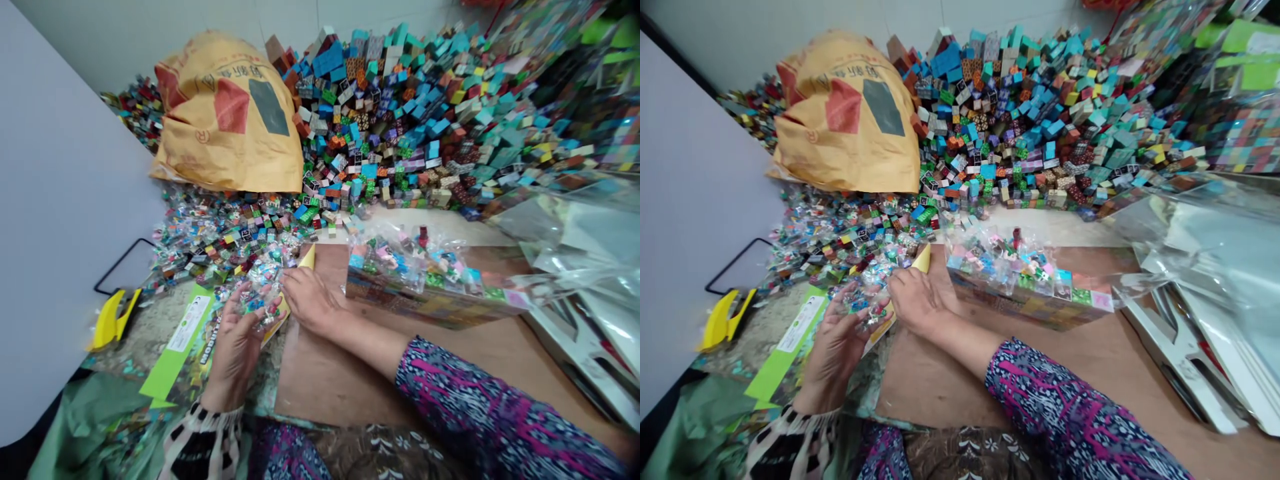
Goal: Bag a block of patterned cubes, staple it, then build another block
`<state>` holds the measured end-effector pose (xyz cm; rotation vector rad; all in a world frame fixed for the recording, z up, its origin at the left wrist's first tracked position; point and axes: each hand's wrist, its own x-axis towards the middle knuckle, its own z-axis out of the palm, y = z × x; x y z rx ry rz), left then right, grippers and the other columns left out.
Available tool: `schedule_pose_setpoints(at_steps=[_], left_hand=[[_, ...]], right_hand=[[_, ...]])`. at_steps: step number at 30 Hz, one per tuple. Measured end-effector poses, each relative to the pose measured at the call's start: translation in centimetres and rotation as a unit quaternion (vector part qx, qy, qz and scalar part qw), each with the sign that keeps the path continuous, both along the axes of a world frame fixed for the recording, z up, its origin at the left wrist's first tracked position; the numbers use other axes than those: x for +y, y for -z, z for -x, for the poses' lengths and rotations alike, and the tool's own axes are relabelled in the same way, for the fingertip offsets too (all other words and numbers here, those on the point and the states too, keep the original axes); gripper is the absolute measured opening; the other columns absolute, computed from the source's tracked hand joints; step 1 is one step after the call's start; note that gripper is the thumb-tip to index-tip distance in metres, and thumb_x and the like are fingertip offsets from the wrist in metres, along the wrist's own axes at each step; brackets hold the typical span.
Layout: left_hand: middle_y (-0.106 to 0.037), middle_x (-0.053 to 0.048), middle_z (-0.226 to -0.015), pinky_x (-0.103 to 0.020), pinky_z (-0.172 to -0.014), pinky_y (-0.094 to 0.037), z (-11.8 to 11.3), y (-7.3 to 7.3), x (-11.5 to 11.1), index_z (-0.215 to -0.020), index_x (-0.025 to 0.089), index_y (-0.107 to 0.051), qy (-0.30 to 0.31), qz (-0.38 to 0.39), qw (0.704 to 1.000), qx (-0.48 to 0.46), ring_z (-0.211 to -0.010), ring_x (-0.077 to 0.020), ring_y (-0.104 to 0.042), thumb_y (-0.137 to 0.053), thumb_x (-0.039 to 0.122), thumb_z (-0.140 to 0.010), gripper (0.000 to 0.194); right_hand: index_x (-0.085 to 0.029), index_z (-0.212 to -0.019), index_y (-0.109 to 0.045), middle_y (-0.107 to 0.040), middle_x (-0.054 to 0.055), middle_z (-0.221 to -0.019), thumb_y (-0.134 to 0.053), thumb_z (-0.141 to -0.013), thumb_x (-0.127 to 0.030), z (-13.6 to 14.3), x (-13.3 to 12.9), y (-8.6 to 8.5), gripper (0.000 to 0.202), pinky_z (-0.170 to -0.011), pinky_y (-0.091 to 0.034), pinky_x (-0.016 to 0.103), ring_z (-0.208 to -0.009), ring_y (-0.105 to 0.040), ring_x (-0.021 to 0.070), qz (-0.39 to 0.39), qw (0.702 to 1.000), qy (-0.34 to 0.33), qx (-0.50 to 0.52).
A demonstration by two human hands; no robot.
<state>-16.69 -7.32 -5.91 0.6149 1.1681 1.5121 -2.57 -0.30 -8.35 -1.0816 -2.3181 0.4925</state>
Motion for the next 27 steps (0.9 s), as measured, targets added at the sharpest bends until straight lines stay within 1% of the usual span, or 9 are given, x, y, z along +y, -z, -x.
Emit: schedule_pose_setpoints(at_steps=[3, 8, 12, 15, 17, 21, 23, 25, 27], left_hand=[[-0.067, -0.004, -0.123, -0.039, -0.090, -0.057, 0.4, -0.3, -0.4, -0.121, 0.031, -0.054, 0.033, -0.002, 0.999, -0.002, -0.103, -0.0242, -0.070, -0.079, 0.011, -0.068, 0.062], [-0.064, -0.004, -0.130, -0.039, -0.094, -0.054, 0.7, 0.0, -0.7, -0.106, 0.028, -0.059, 0.058, -0.005, 0.998, 0.006, -0.108, -0.0258, -0.068, -0.082, 0.010, -0.064, 0.051], [-0.072, -0.002, -0.112, -0.033, -0.092, -0.053, 1.3, 0.6, -0.2, -0.101, 0.026, -0.063, 0.035, -0.009, 0.999, 0.021, -0.103, -0.0214, -0.069, -0.085, 0.013, -0.061, 0.047], [-0.074, 0.000, -0.095, -0.030, -0.084, -0.056, 1.9, 0.7, 0.1, -0.100, 0.025, -0.065, 0.014, 0.001, 1.000, 0.021, -0.092, -0.0196, -0.071, -0.087, 0.016, -0.059, 0.048], [-0.074, 0.001, -0.091, -0.028, -0.079, -0.057, 2.2, 0.9, 0.3, -0.097, 0.024, -0.067, 0.010, 0.015, 1.000, 0.013, -0.086, -0.0183, -0.071, -0.088, 0.017, -0.057, 0.046], [-0.067, 0.006, -0.068, -0.016, -0.062, -0.054, 2.3, 1.2, 0.4, -0.070, 0.019, -0.060, -0.011, 0.048, 0.998, -0.028, -0.061, -0.0085, -0.064, -0.090, 0.012, -0.052, 0.036], [-0.062, 0.008, -0.059, -0.013, -0.057, -0.052, 2.3, 1.2, 0.4, -0.065, 0.019, -0.057, -0.019, 0.062, 0.996, -0.057, -0.053, -0.0057, -0.059, -0.089, 0.009, -0.051, 0.037], [-0.065, 0.007, -0.063, -0.014, -0.060, -0.054, 2.2, 1.1, 0.5, -0.069, 0.019, -0.058, -0.019, 0.067, 0.994, -0.079, -0.057, -0.0068, -0.061, -0.088, 0.007, -0.054, 0.035], [-0.069, 0.005, -0.071, -0.018, -0.067, -0.058, 2.0, 0.8, 0.4, -0.072, 0.020, -0.060, -0.019, 0.058, 0.994, -0.090, -0.069, -0.0110, -0.067, -0.086, 0.007, -0.056, 0.033]], right_hand=[[-0.017, -0.104, -0.067, -0.068, 0.012, -0.107, -0.041, -0.098, -0.026, 0.7, 0.7, 0.0, 0.028, -0.088, -0.041, 0.041, -0.103, -0.055, 0.0271, 0.021, 0.992, 0.037, -0.115], [-0.014, -0.107, -0.065, -0.070, 0.015, -0.097, -0.055, -0.093, -0.041, 0.9, 0.9, 0.1, 0.032, -0.088, -0.040, 0.043, -0.099, -0.059, 0.0297, 0.090, 0.977, 0.098, -0.164], [-0.015, -0.108, -0.064, -0.065, 0.016, -0.107, -0.059, -0.089, -0.041, 1.1, 1.1, 0.5, 0.032, -0.088, -0.040, 0.044, -0.104, -0.057, 0.0307, 0.084, 0.977, 0.119, -0.155], [-0.018, -0.108, -0.066, -0.060, 0.015, -0.113, -0.060, -0.087, -0.035, 1.2, 1.0, 0.8, 0.027, -0.087, -0.042, 0.043, -0.106, -0.053, 0.0302, 0.061, 0.982, 0.115, -0.136], [-0.019, -0.109, -0.067, -0.058, 0.015, -0.113, -0.059, -0.087, -0.032, 1.4, 0.8, 0.9, 0.027, -0.087, -0.043, 0.043, -0.107, -0.052, 0.0302, 0.056, 0.984, 0.111, -0.129], [-0.016, -0.106, -0.068, -0.060, 0.017, -0.112, -0.050, -0.089, -0.018, 2.0, 1.0, 0.9, 0.025, -0.085, -0.044, 0.041, -0.103, -0.054, 0.0283, 0.082, 0.984, 0.087, -0.135], [-0.015, -0.103, -0.068, -0.062, 0.016, -0.108, -0.046, -0.089, -0.012, 2.1, 1.3, 0.8, 0.027, -0.083, -0.045, 0.038, -0.099, -0.056, 0.0256, 0.094, 0.984, 0.077, -0.133], [-0.015, -0.102, -0.066, -0.063, 0.014, -0.104, -0.046, -0.089, -0.015, 1.9, 1.7, 0.6, 0.024, -0.081, -0.045, 0.035, -0.095, -0.057, 0.0229, 0.101, 0.984, 0.084, -0.121], [-0.014, -0.101, -0.064, -0.062, 0.012, -0.101, -0.046, -0.091, -0.020, 1.4, 1.7, 0.3, 0.021, -0.080, -0.044, 0.032, -0.093, -0.057, 0.0211, 0.106, 0.984, 0.099, -0.105]])
